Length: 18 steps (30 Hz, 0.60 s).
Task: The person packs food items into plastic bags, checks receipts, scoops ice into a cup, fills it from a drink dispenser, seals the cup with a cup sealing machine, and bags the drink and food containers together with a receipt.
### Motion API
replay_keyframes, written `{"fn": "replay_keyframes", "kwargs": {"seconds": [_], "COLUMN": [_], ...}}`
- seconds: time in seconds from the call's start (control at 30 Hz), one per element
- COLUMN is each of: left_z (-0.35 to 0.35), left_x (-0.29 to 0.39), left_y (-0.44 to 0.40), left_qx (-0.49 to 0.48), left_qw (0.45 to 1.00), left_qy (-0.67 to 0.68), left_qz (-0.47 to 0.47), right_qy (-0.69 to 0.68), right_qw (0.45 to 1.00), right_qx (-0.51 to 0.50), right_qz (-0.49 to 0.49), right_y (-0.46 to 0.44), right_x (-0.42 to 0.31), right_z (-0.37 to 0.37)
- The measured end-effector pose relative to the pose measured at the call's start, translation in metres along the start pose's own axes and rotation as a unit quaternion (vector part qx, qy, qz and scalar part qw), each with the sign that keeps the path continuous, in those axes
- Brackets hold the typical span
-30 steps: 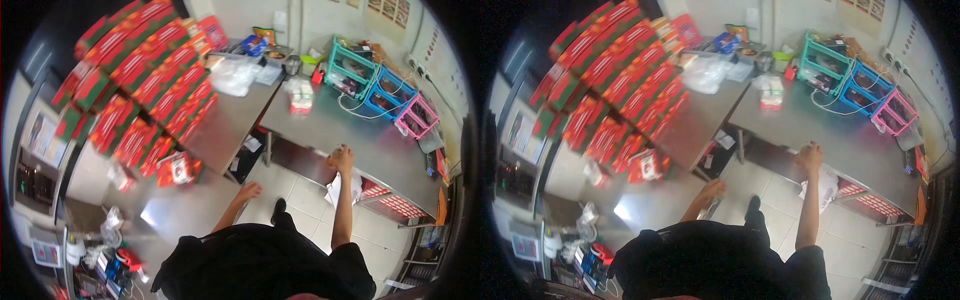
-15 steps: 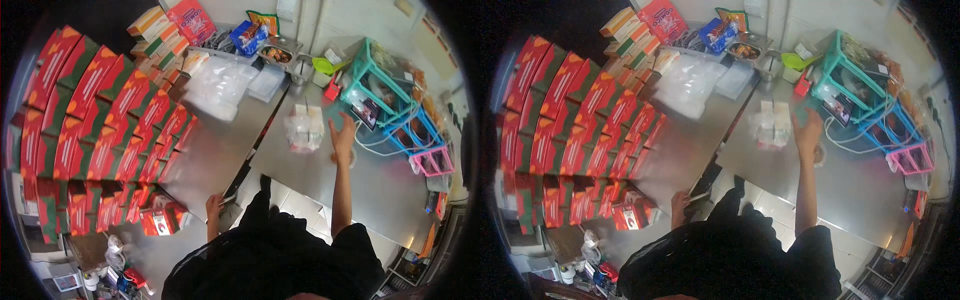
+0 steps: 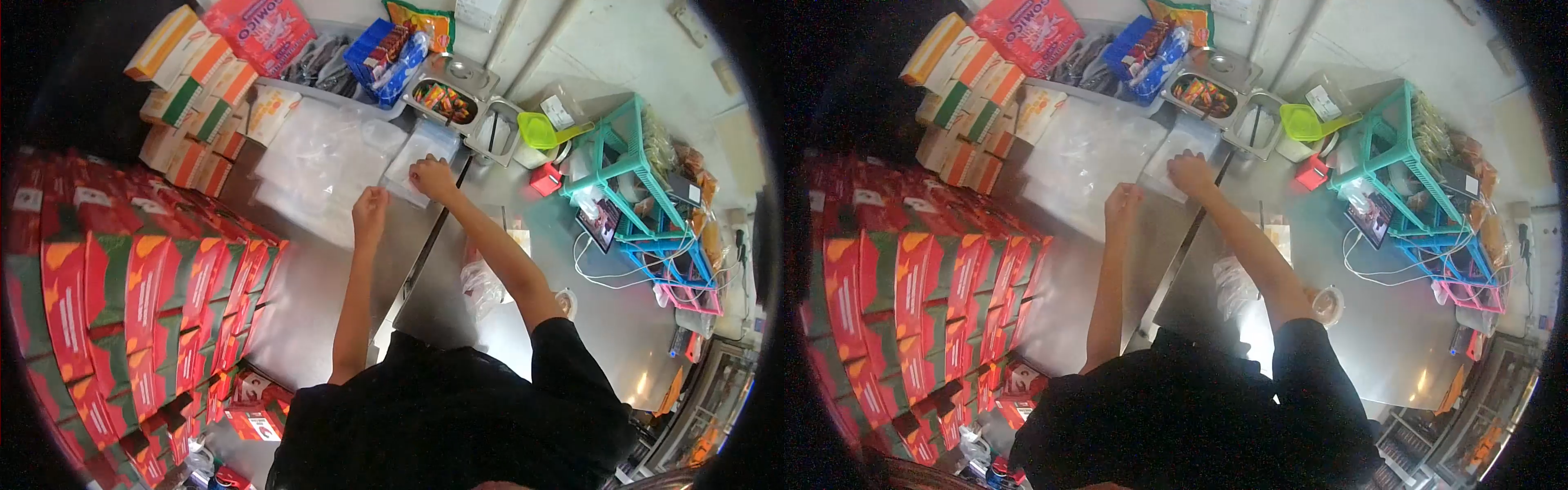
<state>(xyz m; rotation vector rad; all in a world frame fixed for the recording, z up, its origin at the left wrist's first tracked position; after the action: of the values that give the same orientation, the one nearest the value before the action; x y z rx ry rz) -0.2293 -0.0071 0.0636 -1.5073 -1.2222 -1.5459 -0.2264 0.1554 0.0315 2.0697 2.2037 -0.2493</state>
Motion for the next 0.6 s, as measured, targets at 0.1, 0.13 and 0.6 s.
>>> {"fn": "replay_keyframes", "kwargs": {"seconds": [0.1,0.13,0.6], "left_z": [0.001,0.001,0.059], "left_x": [-0.011,-0.009,0.007], "left_y": [-0.019,-0.023,-0.048], "left_qx": [0.042,0.053,-0.048], "left_qw": [0.999,0.998,0.91], "left_qy": [-0.019,-0.027,-0.357], "left_qz": [-0.015,-0.007,0.207], "right_qy": [-0.072,-0.104,0.063], "right_qw": [0.996,0.992,0.987], "right_qx": [0.043,0.069,0.107], "right_qz": [-0.017,-0.022,0.102], "right_y": [0.001,0.002,0.003], "right_x": [-0.014,-0.016,-0.001], "right_z": [-0.02,-0.024,-0.011]}}
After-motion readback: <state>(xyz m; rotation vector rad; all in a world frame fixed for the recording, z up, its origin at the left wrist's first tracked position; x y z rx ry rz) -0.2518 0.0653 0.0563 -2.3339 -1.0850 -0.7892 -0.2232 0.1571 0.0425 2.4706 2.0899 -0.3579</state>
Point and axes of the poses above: each hand's wrist, its own y-axis away from the middle knuckle, its own z-axis out of the palm, x = y × z, the point moved 9 cm from there along -y, towards the middle knuckle, and after that the axes turned 9 degrees about -z, right-handed, at the moved point
